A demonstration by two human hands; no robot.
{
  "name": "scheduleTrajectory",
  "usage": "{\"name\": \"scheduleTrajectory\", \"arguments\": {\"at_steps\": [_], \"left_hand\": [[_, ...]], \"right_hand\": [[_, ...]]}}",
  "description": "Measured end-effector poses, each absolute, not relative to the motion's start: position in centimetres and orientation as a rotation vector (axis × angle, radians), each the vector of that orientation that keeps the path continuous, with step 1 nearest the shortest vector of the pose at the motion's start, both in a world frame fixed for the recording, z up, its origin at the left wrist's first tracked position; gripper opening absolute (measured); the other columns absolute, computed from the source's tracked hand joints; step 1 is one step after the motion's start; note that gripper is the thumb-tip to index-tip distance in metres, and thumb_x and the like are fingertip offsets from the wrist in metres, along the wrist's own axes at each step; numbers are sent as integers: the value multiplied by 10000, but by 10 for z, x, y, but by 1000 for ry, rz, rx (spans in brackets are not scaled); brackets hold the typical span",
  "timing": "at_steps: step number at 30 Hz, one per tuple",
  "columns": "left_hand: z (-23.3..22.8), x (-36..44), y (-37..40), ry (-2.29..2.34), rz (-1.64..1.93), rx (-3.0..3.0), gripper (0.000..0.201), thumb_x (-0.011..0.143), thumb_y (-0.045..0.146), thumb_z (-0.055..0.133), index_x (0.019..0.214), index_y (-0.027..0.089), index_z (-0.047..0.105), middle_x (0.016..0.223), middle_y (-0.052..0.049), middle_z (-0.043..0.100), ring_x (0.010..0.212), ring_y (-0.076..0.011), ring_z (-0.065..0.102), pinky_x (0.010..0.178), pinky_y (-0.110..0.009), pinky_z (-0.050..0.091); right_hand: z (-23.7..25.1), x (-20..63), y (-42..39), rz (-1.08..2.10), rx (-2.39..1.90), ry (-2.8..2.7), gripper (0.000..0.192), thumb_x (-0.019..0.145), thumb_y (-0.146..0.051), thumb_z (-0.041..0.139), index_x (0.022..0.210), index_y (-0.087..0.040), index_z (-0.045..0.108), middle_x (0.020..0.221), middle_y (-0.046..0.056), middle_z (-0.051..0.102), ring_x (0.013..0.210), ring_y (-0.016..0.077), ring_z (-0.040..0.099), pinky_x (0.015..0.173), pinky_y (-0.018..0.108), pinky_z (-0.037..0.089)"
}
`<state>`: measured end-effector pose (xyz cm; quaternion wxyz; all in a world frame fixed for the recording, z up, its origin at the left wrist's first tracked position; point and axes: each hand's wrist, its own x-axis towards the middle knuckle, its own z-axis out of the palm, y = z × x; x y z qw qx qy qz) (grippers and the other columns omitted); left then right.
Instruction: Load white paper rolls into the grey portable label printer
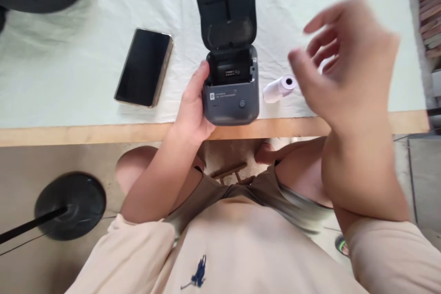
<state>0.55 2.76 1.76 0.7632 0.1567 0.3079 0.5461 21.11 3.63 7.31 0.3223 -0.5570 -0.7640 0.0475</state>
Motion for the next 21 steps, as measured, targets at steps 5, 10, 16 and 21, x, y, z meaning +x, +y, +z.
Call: {"name": "scheduleTrajectory", "arguments": {"at_steps": [5,10,16,21], "left_hand": [[18,7,27,688,1193,351,383,1087,439,519,1064,152,772,1054,-56,827,1336,-334,686,1120,-423,601],[19,8,26,734,1190,379,393,1118,403,446,1024,177,753,1035,-46,836,1319,-313,706,1106,-423,607],[21,10,27,789,1190,398,355,1107,401,472,1044,180,742,1062,-43,832,1410,-305,648,1132,-390,587],[21,11,29,767,1189,391,371,1112,376,447,1037,181,754,1037,-40,835,1369,-315,680,1112,-417,609]], "right_hand": [[30,229,27,159,-1703,-2195,461,903,-480,745,1281,-240,634,1126,118,645,781,231,637,752,464,584],[4,236,37,329,-1586,-2140,463,870,-272,663,1325,-276,572,1062,72,626,782,209,612,727,427,583],[13,237,50,1044,-1239,-1481,766,728,-361,808,1368,-422,392,1106,-21,684,921,223,695,705,379,588],[24,230,51,1507,-1080,-984,422,734,-402,763,1132,-406,621,1273,-52,730,1413,233,595,1019,417,622]]}}
